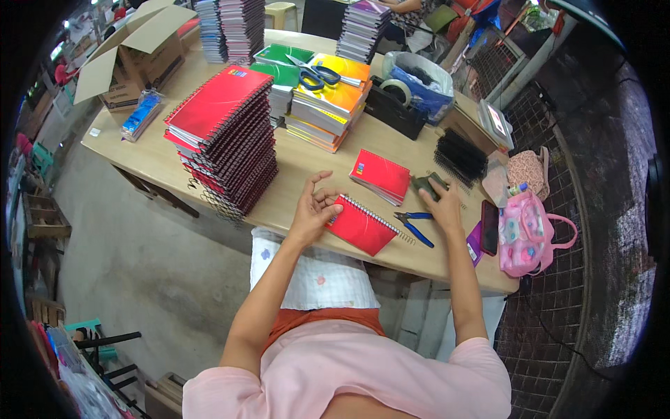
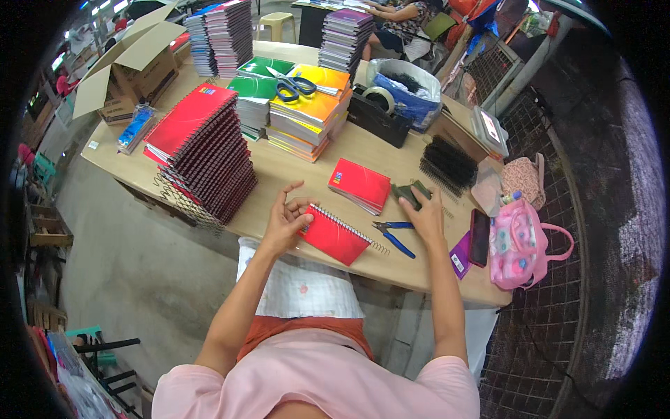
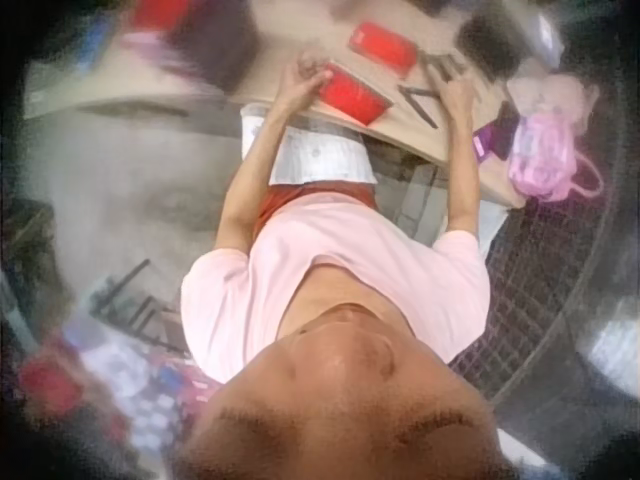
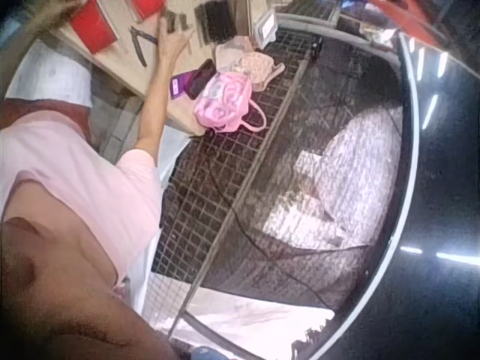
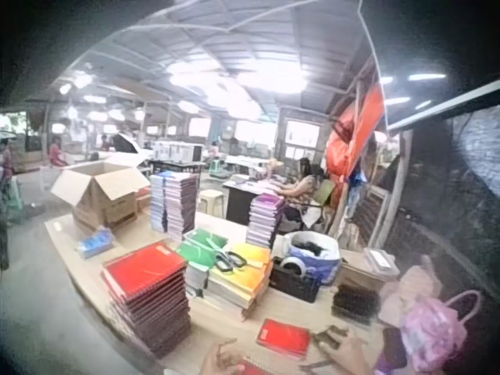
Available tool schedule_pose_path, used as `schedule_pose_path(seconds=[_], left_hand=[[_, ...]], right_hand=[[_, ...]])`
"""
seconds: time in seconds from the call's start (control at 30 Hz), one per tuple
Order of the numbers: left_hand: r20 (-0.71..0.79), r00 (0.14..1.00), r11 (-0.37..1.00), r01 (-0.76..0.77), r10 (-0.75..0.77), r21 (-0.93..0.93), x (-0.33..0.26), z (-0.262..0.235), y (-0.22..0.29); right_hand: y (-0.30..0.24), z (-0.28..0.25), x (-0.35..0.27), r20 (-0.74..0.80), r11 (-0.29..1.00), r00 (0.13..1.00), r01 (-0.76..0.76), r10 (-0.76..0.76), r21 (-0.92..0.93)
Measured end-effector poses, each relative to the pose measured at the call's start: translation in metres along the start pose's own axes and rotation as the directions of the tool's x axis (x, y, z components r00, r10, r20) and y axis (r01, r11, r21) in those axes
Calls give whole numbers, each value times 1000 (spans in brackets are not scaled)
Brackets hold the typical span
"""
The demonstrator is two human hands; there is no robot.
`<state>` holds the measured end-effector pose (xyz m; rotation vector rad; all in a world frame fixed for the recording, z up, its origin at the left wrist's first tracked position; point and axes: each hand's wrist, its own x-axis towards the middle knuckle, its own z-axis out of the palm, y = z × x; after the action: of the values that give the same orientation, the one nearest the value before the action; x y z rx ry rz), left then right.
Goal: The person prepares notebooks by aligning them, using pliers to cut a metal spiral spine from a stack of notebooks, and sorting them.
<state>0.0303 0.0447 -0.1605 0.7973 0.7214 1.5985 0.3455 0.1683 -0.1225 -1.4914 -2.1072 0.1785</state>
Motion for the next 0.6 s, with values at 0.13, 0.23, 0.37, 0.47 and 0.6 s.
schedule_pose_path(seconds=[0.13, 0.23, 0.37, 0.47, 0.6], left_hand=[[-2, 1000, 996, -17, 18, 90, -2, 3, 6], [-37, 999, 986, -1, 7, 165, -4, 7, 10], [-52, 998, 977, -26, 37, 212, -7, 13, 13], [-52, 998, 982, -27, 37, 186, -7, 17, 19], [-46, 999, 994, -4, 9, 108, -8, 32, 23]], right_hand=[[-10, -1, -52, -126, 972, 969, 198, -214, -125], [-38, -1, -83, 39, 928, 946, 324, -323, -183], [-21, 4, -90, 76, 944, 970, 241, -230, -226], [-18, 4, -82, -8, 990, 991, 137, -137, -43], [-54, -16, -61, -63, 894, 997, 75, -53, 442]])
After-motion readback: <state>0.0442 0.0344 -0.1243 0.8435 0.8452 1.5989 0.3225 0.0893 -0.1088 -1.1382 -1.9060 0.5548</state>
